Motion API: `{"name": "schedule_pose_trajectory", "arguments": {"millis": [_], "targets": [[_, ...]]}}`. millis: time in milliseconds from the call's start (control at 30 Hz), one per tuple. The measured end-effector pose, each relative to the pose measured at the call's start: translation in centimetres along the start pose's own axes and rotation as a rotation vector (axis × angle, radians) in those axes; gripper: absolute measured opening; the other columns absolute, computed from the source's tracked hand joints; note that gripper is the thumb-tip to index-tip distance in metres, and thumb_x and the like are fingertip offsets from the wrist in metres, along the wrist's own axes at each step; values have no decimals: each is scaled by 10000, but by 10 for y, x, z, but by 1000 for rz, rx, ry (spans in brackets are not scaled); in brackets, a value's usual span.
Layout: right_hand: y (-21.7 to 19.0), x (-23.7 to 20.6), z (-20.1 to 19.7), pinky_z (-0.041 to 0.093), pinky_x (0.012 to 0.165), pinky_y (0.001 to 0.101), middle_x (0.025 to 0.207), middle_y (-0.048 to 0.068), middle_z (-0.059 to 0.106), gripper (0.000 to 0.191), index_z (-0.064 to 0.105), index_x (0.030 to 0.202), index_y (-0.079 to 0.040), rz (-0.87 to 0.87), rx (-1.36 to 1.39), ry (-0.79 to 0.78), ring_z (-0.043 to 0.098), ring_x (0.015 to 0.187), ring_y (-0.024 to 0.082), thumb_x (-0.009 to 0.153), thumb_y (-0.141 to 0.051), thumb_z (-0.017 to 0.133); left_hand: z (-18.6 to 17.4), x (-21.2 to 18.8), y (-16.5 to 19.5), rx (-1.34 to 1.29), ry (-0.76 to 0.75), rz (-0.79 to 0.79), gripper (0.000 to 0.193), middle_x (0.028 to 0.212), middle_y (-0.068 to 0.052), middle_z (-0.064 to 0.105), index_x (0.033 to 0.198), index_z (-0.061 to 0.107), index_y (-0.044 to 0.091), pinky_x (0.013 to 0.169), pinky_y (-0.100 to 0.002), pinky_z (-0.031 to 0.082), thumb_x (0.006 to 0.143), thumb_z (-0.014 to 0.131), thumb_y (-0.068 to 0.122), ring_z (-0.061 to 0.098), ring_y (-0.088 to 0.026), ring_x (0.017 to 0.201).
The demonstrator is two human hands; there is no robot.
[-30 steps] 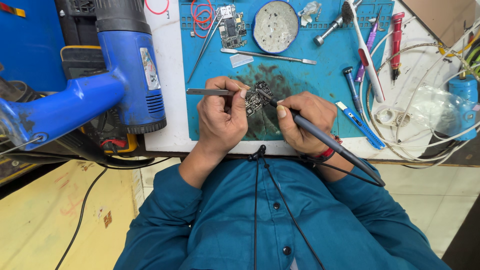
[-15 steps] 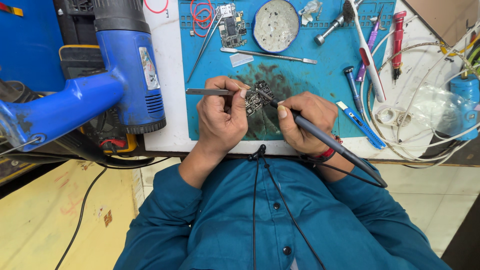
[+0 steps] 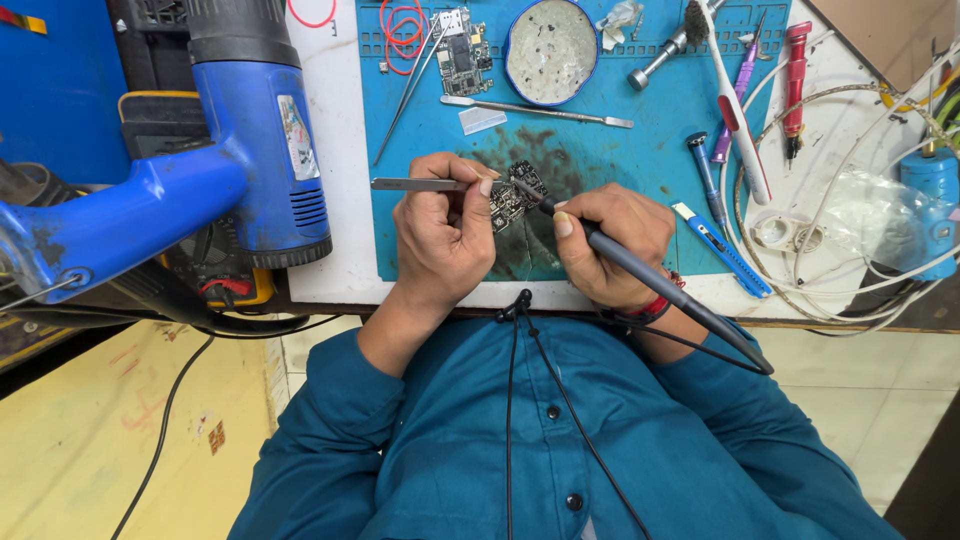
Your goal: The person solders components on a small circuit board at a repair workbench, holding the board steady with a steel tool in one hand while applying a soldering iron to the board with the other. They reposition the board and continue soldering different points throughout the clip.
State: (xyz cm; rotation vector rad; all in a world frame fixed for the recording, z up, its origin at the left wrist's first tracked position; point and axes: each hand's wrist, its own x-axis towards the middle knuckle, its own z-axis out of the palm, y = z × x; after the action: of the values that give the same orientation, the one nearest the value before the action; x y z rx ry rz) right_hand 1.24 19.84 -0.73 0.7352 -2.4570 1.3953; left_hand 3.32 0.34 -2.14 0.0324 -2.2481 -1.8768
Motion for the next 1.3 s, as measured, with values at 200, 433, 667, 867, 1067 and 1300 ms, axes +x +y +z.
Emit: {"name": "schedule_pose_trajectory", "arguments": {"millis": [200,433,667,867,1067,1300], "targets": [[-1,0,0,464,580,333,748,93,657,78,654,970,-28,2,-6,-2,624,617,226,984,-58,724,0,0,0,-8,-2,0,146,1009,-115,716,1135,476,17,631,-207,519,1079,610,2,638,-59,742],[-1,1,0,472,589,330,762,92,662,74,654,985,-27,4,3,-7,635,631,224,993,-56,722,0,0,0,-9,-5,6,149,1007,-115,713,1136,474,18,635,-208,520,1081,611,0,635,-58,742],[0,1,0,459,572,333,738,88,650,77,658,975,-30,2,-8,-9,620,609,224,972,-50,731,0,0,-1,-22,-3,13,154,1017,-117,710,1143,470,15,650,-212,529,1083,610,-4,644,-64,764],[0,1,0,462,577,333,753,90,660,77,654,976,-32,-1,-14,-8,628,619,226,978,-51,728,0,0,-2,-8,-4,5,154,1006,-121,713,1136,471,15,631,-213,523,1078,612,-2,631,-60,733],[0,1,1,470,584,331,768,92,670,81,652,979,-31,-1,-14,-11,635,629,225,983,-54,729,0,0,-2,-16,-11,14,151,1018,-124,713,1146,469,17,656,-217,547,1086,607,2,658,-68,771],[1,0,1,467,579,331,761,93,666,81,653,973,-30,-2,-13,-8,631,621,225,976,-53,731,0,0,-2,-21,-7,9,155,1016,-123,710,1147,468,16,657,-218,541,1084,608,-2,656,-70,775]]}}
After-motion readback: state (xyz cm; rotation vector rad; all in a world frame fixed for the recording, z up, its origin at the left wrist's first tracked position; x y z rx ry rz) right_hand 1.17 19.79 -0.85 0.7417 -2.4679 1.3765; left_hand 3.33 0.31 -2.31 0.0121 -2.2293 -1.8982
